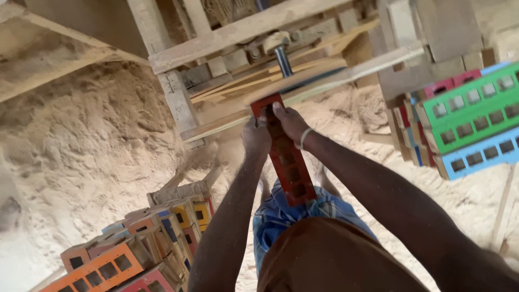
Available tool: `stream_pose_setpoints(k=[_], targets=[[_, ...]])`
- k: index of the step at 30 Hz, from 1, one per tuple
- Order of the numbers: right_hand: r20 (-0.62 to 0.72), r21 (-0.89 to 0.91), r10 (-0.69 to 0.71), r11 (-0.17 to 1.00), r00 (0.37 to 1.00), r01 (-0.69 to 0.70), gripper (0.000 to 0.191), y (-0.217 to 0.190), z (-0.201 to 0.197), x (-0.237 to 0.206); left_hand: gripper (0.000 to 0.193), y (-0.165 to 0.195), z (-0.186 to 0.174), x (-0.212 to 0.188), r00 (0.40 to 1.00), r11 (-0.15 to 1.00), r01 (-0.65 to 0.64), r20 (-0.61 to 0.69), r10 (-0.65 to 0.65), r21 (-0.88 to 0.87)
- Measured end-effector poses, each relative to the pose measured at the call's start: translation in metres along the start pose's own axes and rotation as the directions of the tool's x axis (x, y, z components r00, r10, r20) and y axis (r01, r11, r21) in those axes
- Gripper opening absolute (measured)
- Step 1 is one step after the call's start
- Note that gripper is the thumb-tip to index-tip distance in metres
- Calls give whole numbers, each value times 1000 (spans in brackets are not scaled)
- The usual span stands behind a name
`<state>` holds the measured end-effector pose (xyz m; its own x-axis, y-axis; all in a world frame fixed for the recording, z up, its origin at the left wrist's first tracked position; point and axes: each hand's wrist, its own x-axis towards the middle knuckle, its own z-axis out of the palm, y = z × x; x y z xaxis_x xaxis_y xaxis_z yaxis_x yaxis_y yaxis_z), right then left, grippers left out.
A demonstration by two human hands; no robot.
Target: The person repeatedly picks up colorful wooden blocks and rubs their edges against a rotating grinding wheel to smooth them. The person handles the blocks one at a time, rotating them to treat different sides, and places them back in a stack.
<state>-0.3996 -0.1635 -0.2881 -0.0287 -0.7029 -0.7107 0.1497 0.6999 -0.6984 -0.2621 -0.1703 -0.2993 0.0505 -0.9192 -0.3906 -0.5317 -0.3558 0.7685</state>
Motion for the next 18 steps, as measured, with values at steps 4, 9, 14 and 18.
stream_pose_setpoints(k=[4,9,14,18], targets=[[98,143,-24,990,995,10,71,1,4,2,31,-1,-1,5,999,998,48,8,-48,48],[97,202,-37,979,995,17,67,-2,-11,-1,34,13,11,2,992,991,128,-7,-128,22],[75,201,-20,980,997,4,65,-12,-48,-1,33,40,42,-1,992,993,121,38,-121,20],[-10,162,3,987,1000,-1,65,-21,-91,-9,34,66,78,-6,988,992,127,87,-126,-15]])
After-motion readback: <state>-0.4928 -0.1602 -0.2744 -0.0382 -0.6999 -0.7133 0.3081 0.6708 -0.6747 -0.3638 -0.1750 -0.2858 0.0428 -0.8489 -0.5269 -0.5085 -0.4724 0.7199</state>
